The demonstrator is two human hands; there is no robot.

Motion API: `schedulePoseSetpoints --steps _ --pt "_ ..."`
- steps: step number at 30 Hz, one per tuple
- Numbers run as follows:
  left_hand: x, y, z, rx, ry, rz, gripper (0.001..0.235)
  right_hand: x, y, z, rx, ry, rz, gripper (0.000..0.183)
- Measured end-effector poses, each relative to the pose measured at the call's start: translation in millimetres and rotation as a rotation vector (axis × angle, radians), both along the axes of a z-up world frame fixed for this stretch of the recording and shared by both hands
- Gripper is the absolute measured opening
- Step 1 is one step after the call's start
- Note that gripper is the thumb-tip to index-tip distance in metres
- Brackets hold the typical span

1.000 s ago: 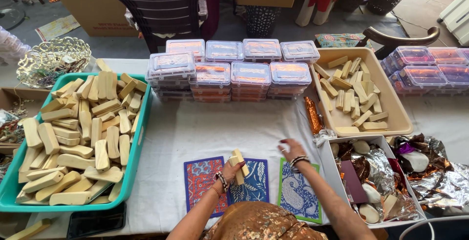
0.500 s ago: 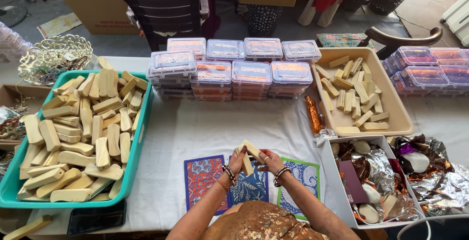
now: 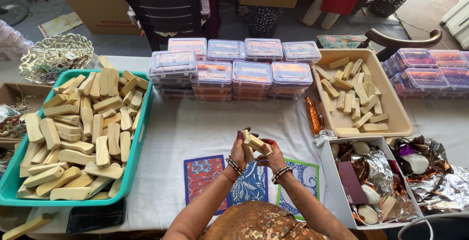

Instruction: The person sits at a table and wipes small wooden blocks with a white cloth. They then pick up a sheet of shiny orange foil, place a block on it, and wrap it tightly. The wrapped block is placed on the table, and the person repeats the process with another block.

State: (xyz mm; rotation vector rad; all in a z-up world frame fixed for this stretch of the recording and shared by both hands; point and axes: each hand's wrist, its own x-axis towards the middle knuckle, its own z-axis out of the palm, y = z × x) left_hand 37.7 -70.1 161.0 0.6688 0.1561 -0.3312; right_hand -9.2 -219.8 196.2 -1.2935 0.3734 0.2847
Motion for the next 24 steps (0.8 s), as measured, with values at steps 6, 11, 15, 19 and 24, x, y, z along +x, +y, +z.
schedulePoseSetpoints --steps 6,11,15,19,24 --pt "-5.7 -3.0 14.0 -0.028 -0.091 0.031 0.061 -6.8 2.8 -2.8 -0.259 -0.188 0.031 0.053" --pt "-11.0 -11.6 37.7 -0.104 -0.110 0.003 0.059 -2.1 3.5 -11.7 -0.456 -0.180 -0.015 0.052" --pt "-15.0 -11.5 72.6 -0.001 -0.239 0.000 0.056 1.9 2.2 -4.8 -0.525 -0.306 -0.024 0.054" --pt "-7.7 -15.9 79.8 0.170 -0.387 0.035 0.049 2.4 -0.1 17.4 -0.508 -0.437 0.006 0.054" --pt "-12.9 -15.5 98.2 0.386 -0.443 0.026 0.062 0.6 0.7 28.9 -0.487 -0.519 0.049 0.053"
